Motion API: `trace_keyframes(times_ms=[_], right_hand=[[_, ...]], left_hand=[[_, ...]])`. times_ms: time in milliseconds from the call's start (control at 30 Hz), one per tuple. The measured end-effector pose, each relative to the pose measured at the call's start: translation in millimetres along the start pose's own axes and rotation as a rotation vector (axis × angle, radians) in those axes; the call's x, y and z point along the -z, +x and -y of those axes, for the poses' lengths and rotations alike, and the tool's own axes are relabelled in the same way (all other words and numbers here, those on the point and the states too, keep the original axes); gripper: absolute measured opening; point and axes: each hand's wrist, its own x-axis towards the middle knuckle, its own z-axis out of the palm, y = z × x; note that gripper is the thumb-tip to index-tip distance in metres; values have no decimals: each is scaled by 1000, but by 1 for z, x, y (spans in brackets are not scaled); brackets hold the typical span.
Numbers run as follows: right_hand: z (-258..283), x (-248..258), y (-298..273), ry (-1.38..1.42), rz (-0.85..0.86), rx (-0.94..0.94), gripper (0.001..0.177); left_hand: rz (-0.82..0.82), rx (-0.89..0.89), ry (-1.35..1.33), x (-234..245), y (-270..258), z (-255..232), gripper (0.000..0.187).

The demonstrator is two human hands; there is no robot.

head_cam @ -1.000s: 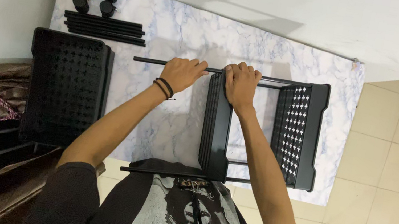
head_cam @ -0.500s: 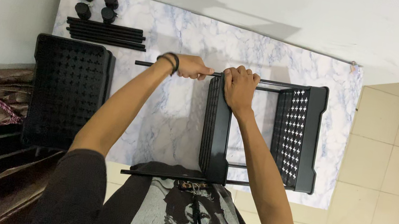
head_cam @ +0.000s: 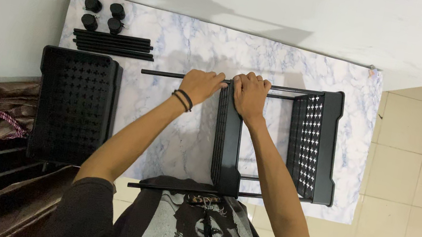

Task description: The person assembles a black plastic shelving unit by inserting black rods into slots on the side panels. They connect two side panels with rods, then attach a third panel to form a three-section frame. The person handles the plastic panels and rods by hand, aligning and pushing them into place.

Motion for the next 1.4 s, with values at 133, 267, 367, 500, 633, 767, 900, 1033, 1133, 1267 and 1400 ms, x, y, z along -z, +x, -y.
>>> trace_keyframes(times_ms=[133,267,367,500,633,767,900,1033,1133,1267,1400], right_hand=[[-2,-3,1,-21,-1,2,23],[-2,-4,-1,-10,28,-32,24],[-1,-3,2,-13,21,-31,24],[2,1,2,1,28,-26,24],[3,2,1,24,14,-28,24],[5,3,2,29,25,-46,25],[6,2,2,-4,8,-22,25],[4,2,2,14,21,-44,26],[4,1,4,-1,6,-55,24],[5,-2,3,4,-15,-56,22],[3,-2,1,-3,-16,-59,22]], left_hand=[[163,-49,-69,-4,21,20,43],[475,17,-346,-9,55,38,62],[724,171,-460,-7,67,46,69],[484,-2,-470,-2,49,36,66],[-99,-9,-42,1,-6,7,44],[-437,-129,283,9,-49,-3,42],[-365,-61,330,4,-38,-1,32],[-299,-101,305,-2,-23,11,24],[-82,-106,155,-1,-12,26,31],[90,-104,-52,-6,6,44,38],[261,-277,-431,-6,38,57,50]])
